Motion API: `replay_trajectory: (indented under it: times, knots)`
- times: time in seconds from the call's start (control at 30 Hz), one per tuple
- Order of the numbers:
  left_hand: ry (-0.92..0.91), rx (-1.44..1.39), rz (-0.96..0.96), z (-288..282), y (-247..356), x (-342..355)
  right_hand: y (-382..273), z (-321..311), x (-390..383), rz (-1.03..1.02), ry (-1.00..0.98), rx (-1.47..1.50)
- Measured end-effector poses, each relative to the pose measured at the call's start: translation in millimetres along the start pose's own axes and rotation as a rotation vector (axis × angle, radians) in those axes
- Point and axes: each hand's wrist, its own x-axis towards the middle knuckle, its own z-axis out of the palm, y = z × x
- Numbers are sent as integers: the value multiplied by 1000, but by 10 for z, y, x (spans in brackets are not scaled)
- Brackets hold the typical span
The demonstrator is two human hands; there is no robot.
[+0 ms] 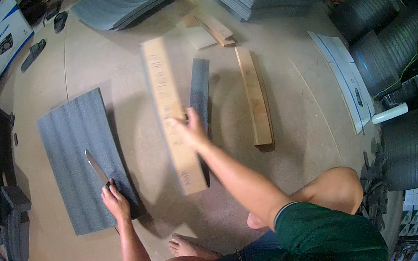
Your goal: The person uses a knife to cut a grey flexible sheet along a wooden template. They repeatedly position the template, cut along its edge, and remove the cut pieces, stacking them on the floor.
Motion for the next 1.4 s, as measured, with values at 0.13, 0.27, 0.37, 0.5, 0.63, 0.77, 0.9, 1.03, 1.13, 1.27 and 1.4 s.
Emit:
replay_trajectory:
  times: [0.13,0.27,0.37,0.5,0.63,0.77,0.9,1.03,1.13,1.27,1.4]
  knots:
    - [-91,-60,-3,127,303,-122,221,-841,244,372,286,-138]
    - [-190,-270,-140,15,450,-179,-64,-909,6,304,339,104]
    - [19,-1,-180,-259,386,12,-368,-488,-307,136,132,193]
    - [134,332,-6,-514,520,66,-266,567,-568,182,11,265]
    - [-193,172,206,-443,885,-466,119,1447,-617,270,-98,231]
    - [-497,549,2,-68,979,-962,351,1613,-602,167,23,-775]
    - [-395,453,73,-10,768,-1113,376,1512,-419,224,-285,-659]
    - [-399,310,10,-125,555,-1052,387,1512,-262,248,-376,-805]
    - [-440,286,25,-191,489,-1053,420,1501,-235,247,-406,-816]
    - [-448,293,47,-185,481,-1061,487,1436,-215,240,-470,-665]
    - [-497,293,74,-262,493,-1043,566,1459,-146,154,-462,-765]
